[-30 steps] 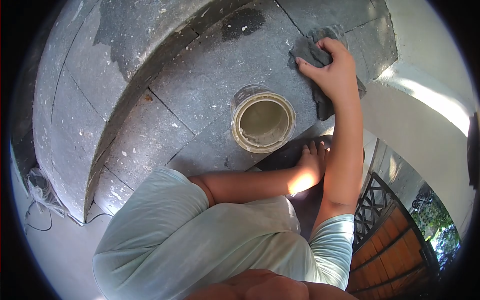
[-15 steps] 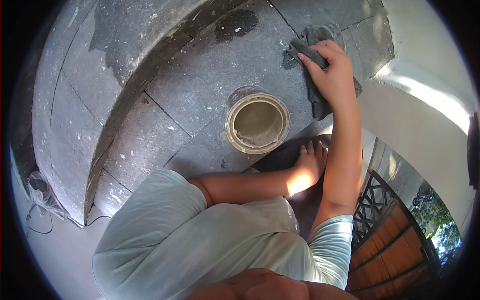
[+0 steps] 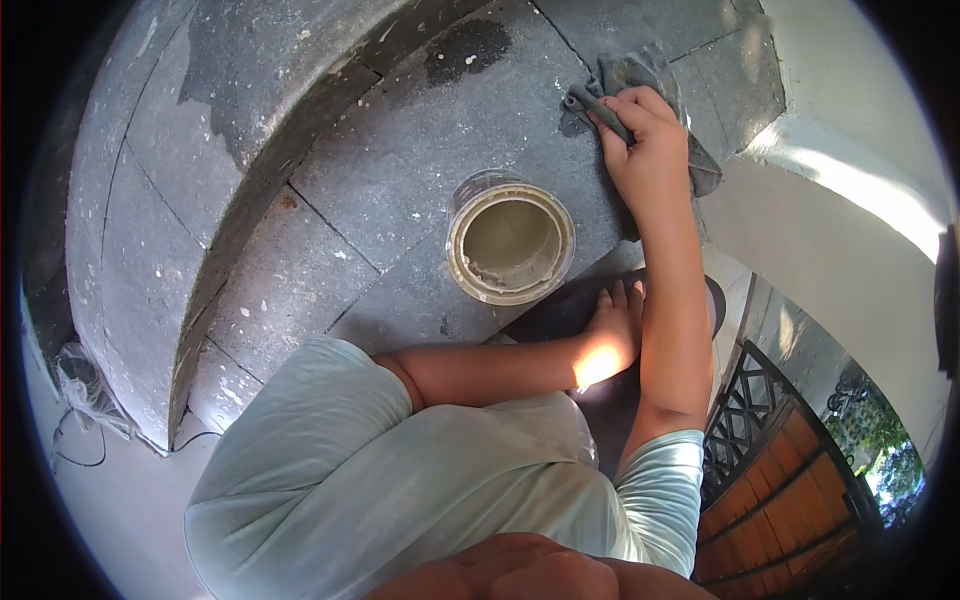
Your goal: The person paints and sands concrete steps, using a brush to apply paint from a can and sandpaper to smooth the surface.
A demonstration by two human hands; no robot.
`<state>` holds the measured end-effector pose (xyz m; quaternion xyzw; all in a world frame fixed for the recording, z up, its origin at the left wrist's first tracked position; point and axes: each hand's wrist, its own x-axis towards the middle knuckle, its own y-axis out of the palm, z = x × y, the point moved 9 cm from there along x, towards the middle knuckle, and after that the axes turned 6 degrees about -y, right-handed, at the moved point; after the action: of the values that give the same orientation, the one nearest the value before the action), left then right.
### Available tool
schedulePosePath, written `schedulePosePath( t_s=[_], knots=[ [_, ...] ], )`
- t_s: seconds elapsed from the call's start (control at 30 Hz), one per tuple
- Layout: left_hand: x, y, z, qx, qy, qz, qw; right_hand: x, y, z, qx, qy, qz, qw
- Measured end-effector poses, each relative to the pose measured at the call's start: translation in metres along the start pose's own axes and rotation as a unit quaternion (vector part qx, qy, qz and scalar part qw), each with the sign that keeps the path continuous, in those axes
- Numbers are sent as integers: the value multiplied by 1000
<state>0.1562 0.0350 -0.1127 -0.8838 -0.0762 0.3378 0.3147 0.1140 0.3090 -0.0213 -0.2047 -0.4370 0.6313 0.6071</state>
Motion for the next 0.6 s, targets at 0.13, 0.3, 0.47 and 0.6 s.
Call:
schedulePosePath(
  t_s=[0.13,0.3,0.47,0.6],
  knots=[
    [-1,-4,0,-15,-2,7,1000,6,-3,3,22,-8,44,999],
    [-2,-7,1,3,-12,-22,1000,8,-2,2,43,-3,66,997],
    [-2,-8,1,1,-4,-27,1000,6,-1,1,47,12,57,997],
    [-1,-6,1,2,-6,-23,1000,6,0,2,38,14,66,997]
  ],
)
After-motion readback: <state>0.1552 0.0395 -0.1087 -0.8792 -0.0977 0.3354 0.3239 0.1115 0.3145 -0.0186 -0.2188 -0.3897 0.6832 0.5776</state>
